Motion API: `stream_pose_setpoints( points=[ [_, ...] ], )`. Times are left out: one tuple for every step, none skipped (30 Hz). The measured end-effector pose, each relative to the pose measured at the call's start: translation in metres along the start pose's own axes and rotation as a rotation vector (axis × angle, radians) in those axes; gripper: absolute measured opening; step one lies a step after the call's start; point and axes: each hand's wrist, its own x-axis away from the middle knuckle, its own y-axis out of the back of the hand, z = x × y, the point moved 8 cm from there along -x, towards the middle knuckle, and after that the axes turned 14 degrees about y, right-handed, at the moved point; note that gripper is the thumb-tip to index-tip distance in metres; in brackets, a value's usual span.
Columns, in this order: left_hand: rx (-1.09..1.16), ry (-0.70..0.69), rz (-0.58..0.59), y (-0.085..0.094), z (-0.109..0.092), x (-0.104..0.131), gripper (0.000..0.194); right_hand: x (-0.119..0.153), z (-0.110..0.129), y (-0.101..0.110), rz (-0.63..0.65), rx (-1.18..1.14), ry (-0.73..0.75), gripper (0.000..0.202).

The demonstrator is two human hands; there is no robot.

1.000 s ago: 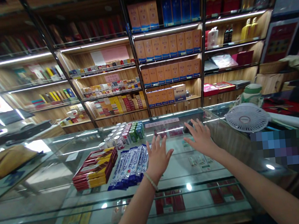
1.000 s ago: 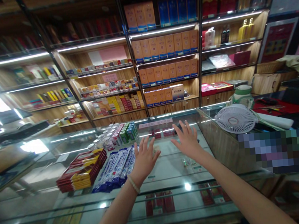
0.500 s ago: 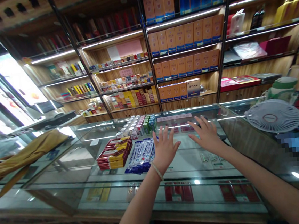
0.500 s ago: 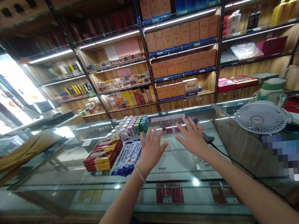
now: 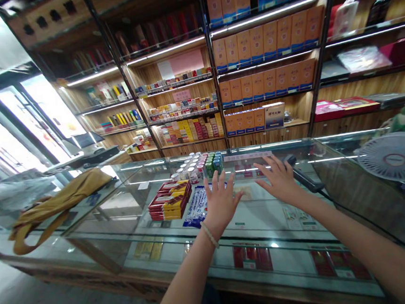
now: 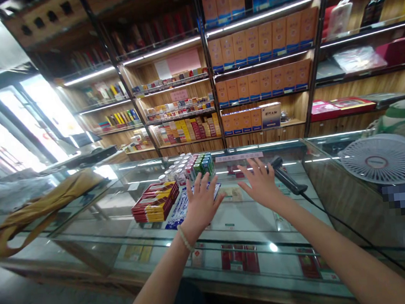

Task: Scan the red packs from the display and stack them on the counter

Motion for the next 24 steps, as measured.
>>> stream_pose_setpoints(
  points=[
    [-0.001,0.006,-0.001,0.002,0.002,0.001,0.058,-0.002,0.002,0.0,0.001,-0.008,-0.002,0.05],
    [-0.003,0.013,-0.003,0.004,0.005,0.002,0.058,-0.003,0.004,0.0,0.005,-0.015,-0.005,0.05],
    [-0.005,0.021,-0.004,0.007,0.008,0.003,0.057,-0.005,0.006,0.0,0.012,-0.02,-0.008,0.049],
    [-0.009,0.031,-0.006,0.009,0.012,0.005,0.057,-0.007,0.008,0.0,0.02,-0.024,-0.01,0.049],
    [-0.014,0.042,-0.009,0.012,0.017,0.006,0.057,-0.009,0.011,-0.001,0.03,-0.028,-0.008,0.049],
    [-0.02,0.053,-0.012,0.014,0.022,0.008,0.057,-0.011,0.014,-0.002,0.038,-0.032,-0.004,0.048],
    [-0.027,0.065,-0.016,0.017,0.028,0.011,0.057,-0.014,0.018,-0.003,0.045,-0.038,0.002,0.048],
    [-0.035,0.077,-0.018,0.02,0.034,0.013,0.057,-0.017,0.022,-0.004,0.05,-0.047,0.009,0.048],
    [-0.043,0.087,-0.018,0.022,0.04,0.015,0.056,-0.019,0.027,-0.006,0.053,-0.057,0.016,0.047],
    [-0.052,0.098,-0.016,0.025,0.046,0.016,0.056,-0.022,0.031,-0.007,0.056,-0.069,0.023,0.047],
    [-0.062,0.109,-0.013,0.027,0.053,0.017,0.055,-0.026,0.036,-0.008,0.06,-0.081,0.031,0.047],
    [-0.073,0.12,-0.01,0.03,0.061,0.018,0.055,-0.03,0.042,-0.01,0.064,-0.093,0.039,0.048],
    [-0.086,0.132,-0.008,0.034,0.068,0.017,0.054,-0.034,0.048,-0.011,0.068,-0.104,0.048,0.048],
    [-0.101,0.143,-0.01,0.038,0.076,0.016,0.054,-0.04,0.054,-0.011,0.072,-0.116,0.06,0.048],
    [-0.12,0.155,-0.018,0.044,0.085,0.015,0.054,-0.045,0.061,-0.011,0.073,-0.128,0.075,0.048],
    [-0.142,0.164,-0.027,0.049,0.095,0.013,0.055,-0.052,0.069,-0.011,0.071,-0.141,0.092,0.048],
    [-0.165,0.177,-0.037,0.054,0.106,0.01,0.055,-0.059,0.077,-0.01,0.069,-0.156,0.11,0.048],
    [-0.184,0.191,-0.047,0.059,0.117,0.008,0.056,-0.067,0.085,-0.009,0.067,-0.172,0.128,0.048],
    [-0.198,0.216,-0.058,0.064,0.13,0.006,0.056,-0.074,0.095,-0.008,0.067,-0.189,0.143,0.048],
    [-0.211,0.234,-0.064,0.068,0.144,0.003,0.055,-0.082,0.104,-0.008,0.072,-0.206,0.159,0.049],
    [-0.227,0.255,-0.064,0.07,0.158,0.002,0.054,-0.089,0.114,-0.008,0.08,-0.22,0.166,0.049],
    [-0.242,0.275,-0.071,0.072,0.172,0.0,0.054,-0.096,0.123,-0.009,0.09,-0.234,0.175,0.05],
    [-0.259,0.294,-0.079,0.073,0.185,-0.001,0.054,-0.102,0.133,-0.01,0.1,-0.247,0.185,0.05],
    [-0.276,0.314,-0.086,0.074,0.199,-0.001,0.054,-0.108,0.143,-0.012,0.111,-0.261,0.192,0.051]
  ],
)
